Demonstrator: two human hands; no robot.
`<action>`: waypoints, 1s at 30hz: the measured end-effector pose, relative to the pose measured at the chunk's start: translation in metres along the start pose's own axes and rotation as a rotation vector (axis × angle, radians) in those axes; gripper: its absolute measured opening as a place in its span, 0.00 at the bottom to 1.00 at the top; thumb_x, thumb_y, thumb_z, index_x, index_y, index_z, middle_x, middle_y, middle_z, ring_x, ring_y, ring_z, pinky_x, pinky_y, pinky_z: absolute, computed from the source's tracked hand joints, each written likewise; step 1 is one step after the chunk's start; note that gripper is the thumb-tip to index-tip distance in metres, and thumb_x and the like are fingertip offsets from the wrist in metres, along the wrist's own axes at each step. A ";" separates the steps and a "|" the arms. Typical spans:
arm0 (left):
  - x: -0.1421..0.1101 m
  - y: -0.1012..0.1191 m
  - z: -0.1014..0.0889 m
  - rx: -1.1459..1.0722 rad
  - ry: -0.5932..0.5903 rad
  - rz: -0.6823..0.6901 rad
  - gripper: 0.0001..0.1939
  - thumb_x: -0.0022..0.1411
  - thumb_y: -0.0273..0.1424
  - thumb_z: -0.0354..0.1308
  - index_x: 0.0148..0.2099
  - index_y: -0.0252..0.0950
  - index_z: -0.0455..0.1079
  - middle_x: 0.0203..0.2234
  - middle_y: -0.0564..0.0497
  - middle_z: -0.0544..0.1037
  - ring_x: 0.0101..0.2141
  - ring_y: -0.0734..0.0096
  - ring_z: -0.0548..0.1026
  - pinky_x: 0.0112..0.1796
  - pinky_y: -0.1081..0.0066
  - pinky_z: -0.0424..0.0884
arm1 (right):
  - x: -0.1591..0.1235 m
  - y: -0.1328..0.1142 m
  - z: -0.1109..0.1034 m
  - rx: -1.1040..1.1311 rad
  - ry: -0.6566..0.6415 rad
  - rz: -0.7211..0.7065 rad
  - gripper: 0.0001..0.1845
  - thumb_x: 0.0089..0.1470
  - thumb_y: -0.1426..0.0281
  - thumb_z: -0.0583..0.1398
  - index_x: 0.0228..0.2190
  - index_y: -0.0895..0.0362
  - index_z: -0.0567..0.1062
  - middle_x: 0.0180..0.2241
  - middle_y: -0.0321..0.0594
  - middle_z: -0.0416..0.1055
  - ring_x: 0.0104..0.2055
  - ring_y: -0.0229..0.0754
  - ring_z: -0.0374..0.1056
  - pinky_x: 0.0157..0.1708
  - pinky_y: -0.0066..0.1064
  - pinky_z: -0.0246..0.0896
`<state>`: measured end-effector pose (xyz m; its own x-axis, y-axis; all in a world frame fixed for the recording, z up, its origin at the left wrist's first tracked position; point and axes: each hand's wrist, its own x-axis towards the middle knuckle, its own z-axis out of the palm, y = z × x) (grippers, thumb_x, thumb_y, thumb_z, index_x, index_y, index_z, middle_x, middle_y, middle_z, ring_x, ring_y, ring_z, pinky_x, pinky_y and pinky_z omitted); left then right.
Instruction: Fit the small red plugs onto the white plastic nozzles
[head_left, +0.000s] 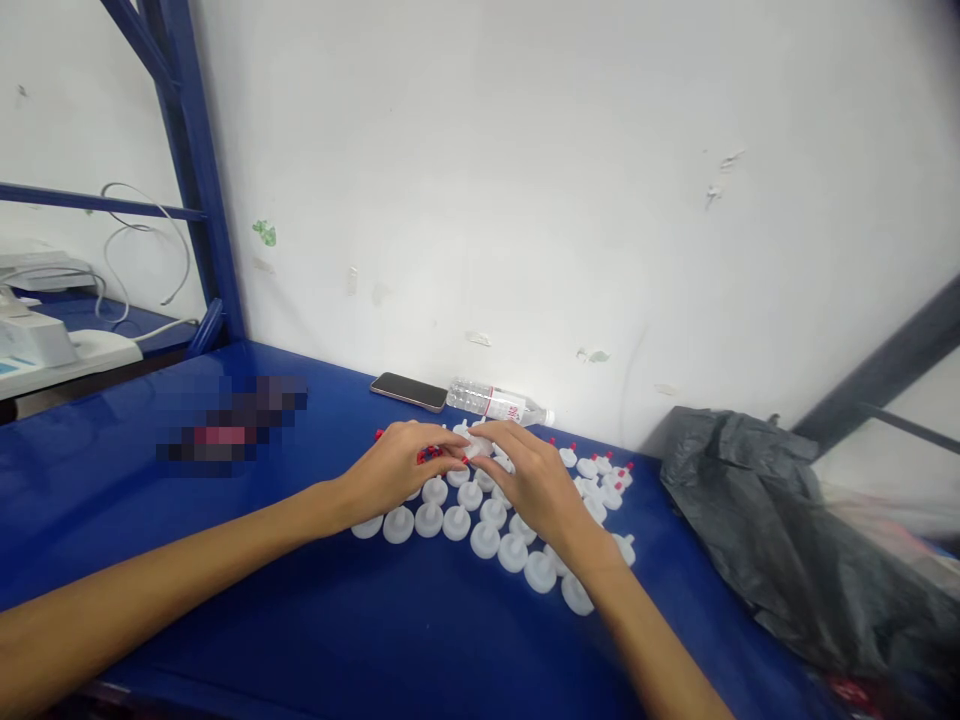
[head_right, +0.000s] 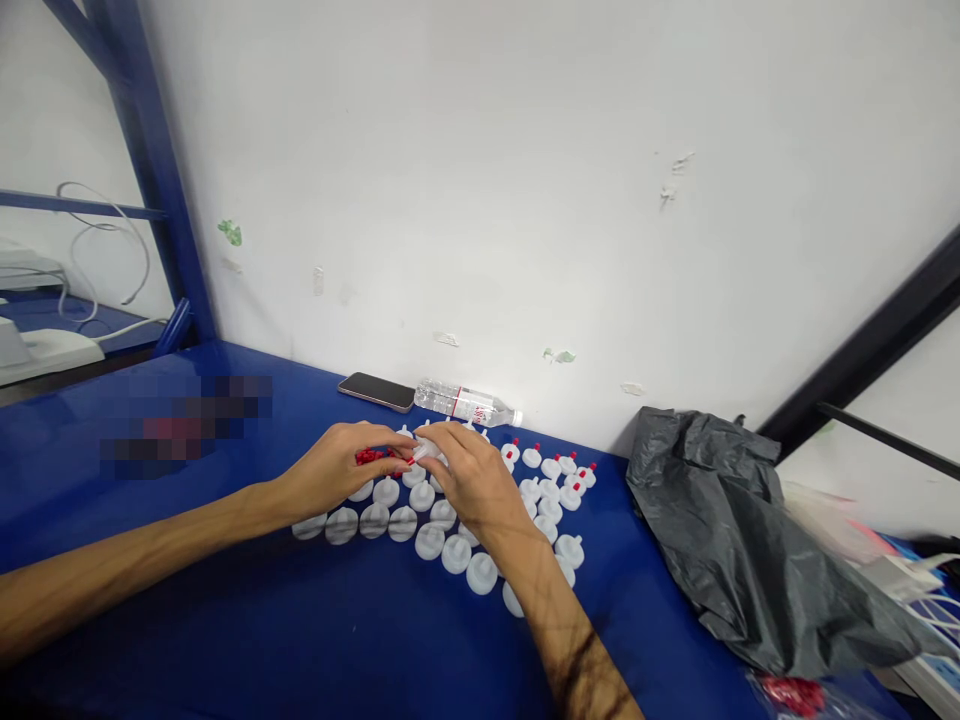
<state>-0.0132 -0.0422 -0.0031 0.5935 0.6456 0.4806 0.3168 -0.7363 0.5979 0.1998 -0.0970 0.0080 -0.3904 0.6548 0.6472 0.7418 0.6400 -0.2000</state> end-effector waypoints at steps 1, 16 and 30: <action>0.000 0.000 0.000 0.013 -0.003 0.017 0.10 0.68 0.33 0.61 0.49 0.38 0.80 0.38 0.51 0.85 0.38 0.68 0.79 0.43 0.71 0.71 | 0.000 0.001 0.001 -0.015 0.016 -0.013 0.16 0.62 0.71 0.62 0.51 0.52 0.74 0.48 0.45 0.78 0.50 0.48 0.76 0.50 0.42 0.75; 0.001 -0.001 -0.005 0.018 0.065 0.021 0.13 0.72 0.33 0.54 0.46 0.38 0.81 0.39 0.51 0.86 0.39 0.67 0.81 0.43 0.70 0.72 | -0.001 0.003 -0.001 0.039 0.056 -0.005 0.21 0.59 0.67 0.66 0.54 0.48 0.74 0.43 0.42 0.74 0.41 0.44 0.74 0.41 0.37 0.75; 0.000 -0.005 -0.007 0.184 0.022 0.106 0.17 0.74 0.33 0.45 0.41 0.39 0.76 0.35 0.49 0.83 0.36 0.65 0.77 0.41 0.66 0.69 | -0.004 -0.007 0.010 -0.050 0.075 -0.004 0.18 0.60 0.64 0.64 0.52 0.50 0.77 0.34 0.39 0.72 0.32 0.40 0.70 0.31 0.33 0.72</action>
<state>-0.0201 -0.0366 -0.0016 0.6153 0.5649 0.5498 0.3841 -0.8239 0.4167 0.1905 -0.1001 -0.0009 -0.3525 0.6189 0.7019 0.7674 0.6205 -0.1617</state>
